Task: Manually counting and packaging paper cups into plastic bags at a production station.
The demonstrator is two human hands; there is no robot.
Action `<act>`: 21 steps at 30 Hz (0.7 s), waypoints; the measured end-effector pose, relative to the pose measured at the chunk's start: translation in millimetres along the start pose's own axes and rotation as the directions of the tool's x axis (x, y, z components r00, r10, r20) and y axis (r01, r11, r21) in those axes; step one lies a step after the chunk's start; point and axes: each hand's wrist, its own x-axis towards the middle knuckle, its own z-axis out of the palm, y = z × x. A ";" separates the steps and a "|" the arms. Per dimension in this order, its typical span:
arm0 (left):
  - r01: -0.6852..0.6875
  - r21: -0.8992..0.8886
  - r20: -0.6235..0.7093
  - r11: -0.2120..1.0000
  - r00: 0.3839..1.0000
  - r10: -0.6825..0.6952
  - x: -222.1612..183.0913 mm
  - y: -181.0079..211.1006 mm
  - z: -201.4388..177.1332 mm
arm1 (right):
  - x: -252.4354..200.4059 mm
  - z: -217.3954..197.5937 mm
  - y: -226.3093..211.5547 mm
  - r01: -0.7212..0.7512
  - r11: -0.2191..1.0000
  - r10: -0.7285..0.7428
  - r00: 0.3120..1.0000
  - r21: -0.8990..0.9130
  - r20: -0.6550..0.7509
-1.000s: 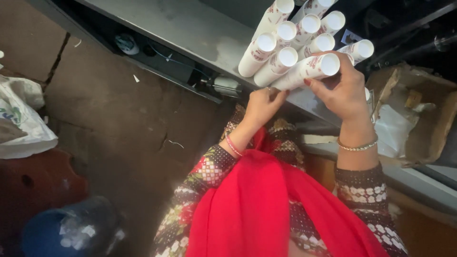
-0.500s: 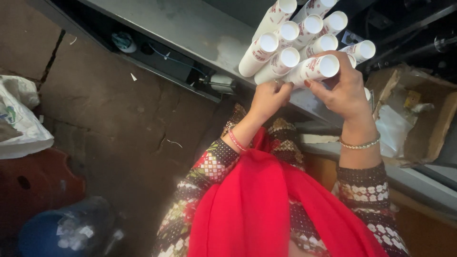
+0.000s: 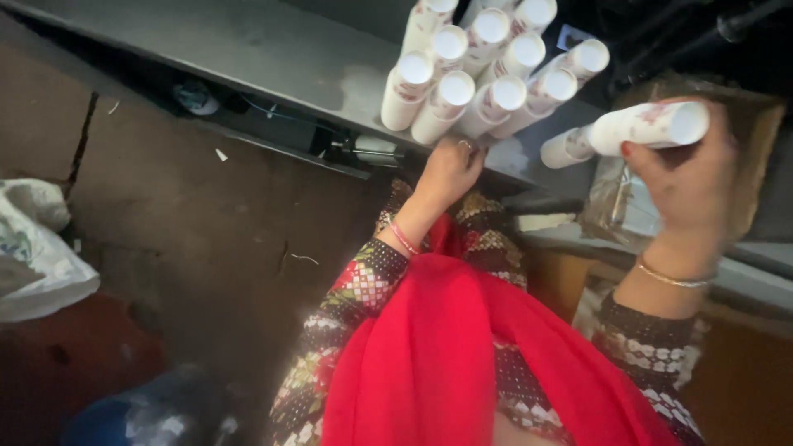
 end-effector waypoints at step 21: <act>0.156 0.074 0.020 0.985 0.987 -0.158 -35.6 1.9 -63.0 | -5.8 183.9 31.6 -0.407 0.898 0.284 0.826 0.167 0.486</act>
